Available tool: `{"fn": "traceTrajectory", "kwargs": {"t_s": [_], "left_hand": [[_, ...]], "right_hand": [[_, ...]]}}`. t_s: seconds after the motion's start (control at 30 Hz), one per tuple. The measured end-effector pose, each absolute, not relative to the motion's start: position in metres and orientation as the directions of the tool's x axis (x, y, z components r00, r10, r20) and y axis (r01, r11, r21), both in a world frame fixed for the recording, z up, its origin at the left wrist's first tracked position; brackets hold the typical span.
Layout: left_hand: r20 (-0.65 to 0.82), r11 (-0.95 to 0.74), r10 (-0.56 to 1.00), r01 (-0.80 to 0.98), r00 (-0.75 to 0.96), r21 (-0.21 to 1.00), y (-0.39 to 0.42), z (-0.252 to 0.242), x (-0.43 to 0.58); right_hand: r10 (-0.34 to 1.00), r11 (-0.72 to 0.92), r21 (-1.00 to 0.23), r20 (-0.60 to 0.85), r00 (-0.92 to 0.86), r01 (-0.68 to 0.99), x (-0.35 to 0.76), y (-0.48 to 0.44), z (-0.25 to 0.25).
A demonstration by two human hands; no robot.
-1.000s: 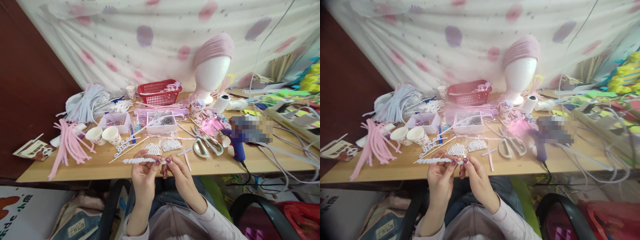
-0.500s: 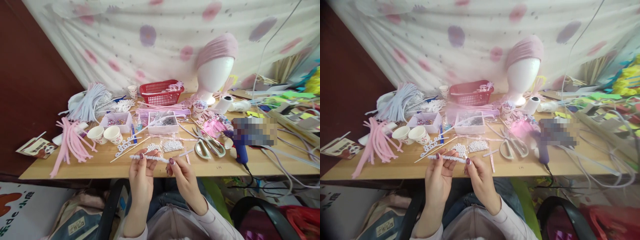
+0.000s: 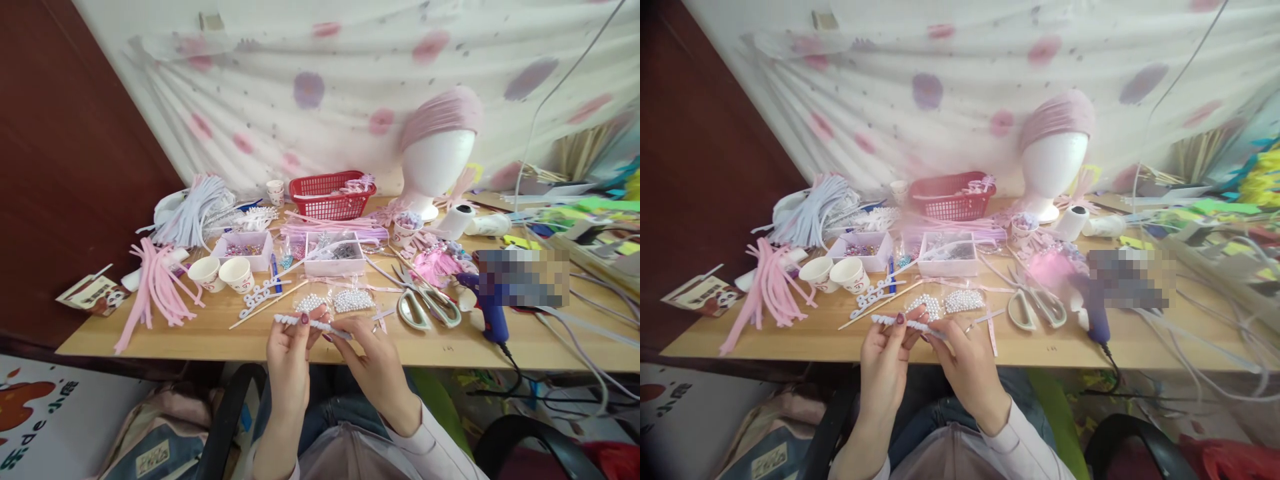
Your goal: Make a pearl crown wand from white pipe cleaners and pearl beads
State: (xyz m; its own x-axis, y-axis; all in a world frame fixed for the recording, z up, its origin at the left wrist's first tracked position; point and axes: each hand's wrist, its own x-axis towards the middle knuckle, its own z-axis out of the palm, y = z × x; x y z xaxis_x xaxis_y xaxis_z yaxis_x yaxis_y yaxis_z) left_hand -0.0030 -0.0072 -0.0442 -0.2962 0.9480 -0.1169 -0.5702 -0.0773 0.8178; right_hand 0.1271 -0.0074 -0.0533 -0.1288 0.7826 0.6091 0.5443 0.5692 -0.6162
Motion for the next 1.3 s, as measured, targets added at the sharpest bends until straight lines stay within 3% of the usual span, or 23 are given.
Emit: {"fn": "traceTrajectory", "kwargs": {"t_s": [0.2,0.33,0.43,0.5,0.63,0.77,0.87,0.97,1.03,1.1,1.17,1.3], "left_hand": [[-0.148,-0.099,0.936,-0.644,-0.319,0.758,-0.008,-0.044,-0.007],[-0.192,-0.089,0.933,-0.71,-0.305,0.698,-0.006,-0.043,-0.014],[-0.168,-0.078,0.954,-0.743,-0.25,0.664,-0.006,-0.041,-0.016],[-0.108,-0.09,0.971,-0.744,-0.214,0.662,-0.006,-0.04,-0.017],[-0.039,-0.1,0.984,-0.72,-0.175,0.687,-0.006,-0.04,-0.018],[-0.05,-0.113,0.972,-0.641,-0.231,0.759,-0.005,-0.041,-0.019],[-0.04,-0.173,0.936,-0.557,-0.349,0.812,-0.004,-0.04,-0.019],[-0.054,-0.187,0.909,-0.521,-0.413,0.833,-0.002,-0.039,-0.018],[-0.073,-0.172,0.907,-0.525,-0.414,0.834,-0.001,-0.039,-0.018],[-0.096,-0.16,0.903,-0.534,-0.419,0.83,-0.001,-0.039,-0.017],[-0.122,-0.153,0.891,-0.542,-0.438,0.826,0.0,-0.041,-0.018],[-0.153,-0.17,0.86,-0.556,-0.487,0.813,0.001,-0.044,-0.022]], "right_hand": [[0.748,0.604,-0.555,0.643,-0.166,0.573,0.132,-0.009,-0.05],[0.838,0.545,-0.754,0.474,-0.27,0.367,0.134,-0.013,-0.043],[0.931,0.286,-0.948,0.241,-0.273,0.138,0.131,-0.015,-0.043],[0.955,0.048,-0.998,0.056,-0.291,-0.036,0.126,-0.016,-0.046],[0.886,-0.329,-0.889,-0.174,-0.43,-0.319,0.119,-0.014,-0.054],[0.798,-0.471,-0.821,-0.24,-0.553,-0.323,0.119,-0.012,-0.054],[0.882,-0.267,-0.945,-0.16,-0.444,-0.19,0.12,-0.014,-0.051],[0.962,0.153,-0.976,0.111,-0.25,0.156,0.121,-0.019,-0.052],[0.921,0.387,-0.829,0.328,-0.21,0.403,0.122,-0.021,-0.056],[0.847,0.522,-0.654,0.476,-0.238,0.548,0.123,-0.022,-0.059],[0.784,0.586,-0.54,0.568,-0.252,0.604,0.124,-0.023,-0.059],[0.685,0.66,-0.436,0.684,-0.252,0.611,0.125,-0.023,-0.053]]}}
